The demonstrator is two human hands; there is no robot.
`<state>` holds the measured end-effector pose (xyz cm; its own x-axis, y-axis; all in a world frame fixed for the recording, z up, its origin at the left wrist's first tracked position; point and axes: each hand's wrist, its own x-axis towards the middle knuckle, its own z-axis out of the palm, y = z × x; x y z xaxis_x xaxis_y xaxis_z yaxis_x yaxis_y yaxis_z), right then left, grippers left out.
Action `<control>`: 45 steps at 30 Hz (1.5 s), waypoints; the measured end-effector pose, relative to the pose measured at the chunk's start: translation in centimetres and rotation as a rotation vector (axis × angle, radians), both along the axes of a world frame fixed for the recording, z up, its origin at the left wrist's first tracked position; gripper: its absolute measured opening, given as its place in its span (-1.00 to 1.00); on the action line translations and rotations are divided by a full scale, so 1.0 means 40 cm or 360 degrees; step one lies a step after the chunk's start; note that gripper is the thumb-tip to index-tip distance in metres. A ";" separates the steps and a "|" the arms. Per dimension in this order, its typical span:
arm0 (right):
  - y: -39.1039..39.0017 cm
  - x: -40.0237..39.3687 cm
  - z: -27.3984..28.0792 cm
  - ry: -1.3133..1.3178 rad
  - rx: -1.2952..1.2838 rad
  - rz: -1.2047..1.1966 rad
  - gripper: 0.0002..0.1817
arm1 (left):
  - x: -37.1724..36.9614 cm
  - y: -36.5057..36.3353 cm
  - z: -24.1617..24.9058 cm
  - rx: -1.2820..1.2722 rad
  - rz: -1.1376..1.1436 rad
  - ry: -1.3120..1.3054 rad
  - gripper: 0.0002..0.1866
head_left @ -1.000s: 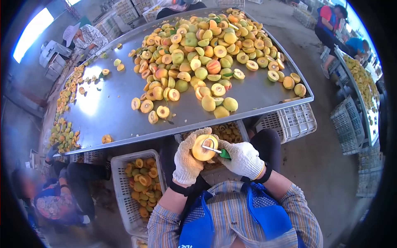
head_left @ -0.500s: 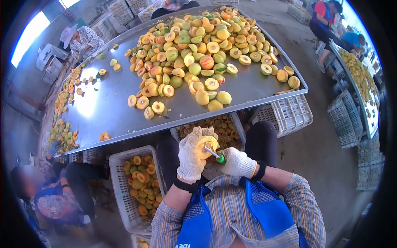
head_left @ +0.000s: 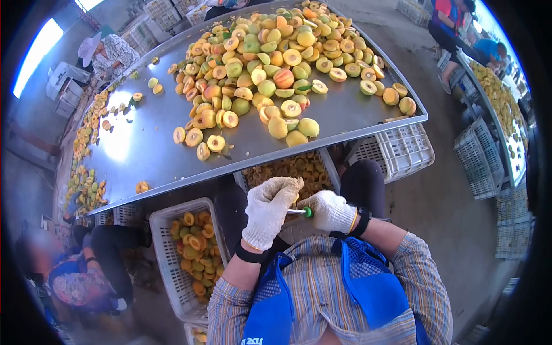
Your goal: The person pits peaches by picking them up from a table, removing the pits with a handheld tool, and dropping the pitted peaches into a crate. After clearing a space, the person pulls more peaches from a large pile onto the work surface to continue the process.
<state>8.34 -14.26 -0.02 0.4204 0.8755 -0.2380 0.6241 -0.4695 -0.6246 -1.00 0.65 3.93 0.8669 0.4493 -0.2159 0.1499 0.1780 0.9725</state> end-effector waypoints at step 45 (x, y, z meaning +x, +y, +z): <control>0.039 -0.057 -0.063 0.1368 0.0239 0.0119 -0.79 | -0.014 0.026 -0.134 -0.1496 0.0368 -0.0290 -0.62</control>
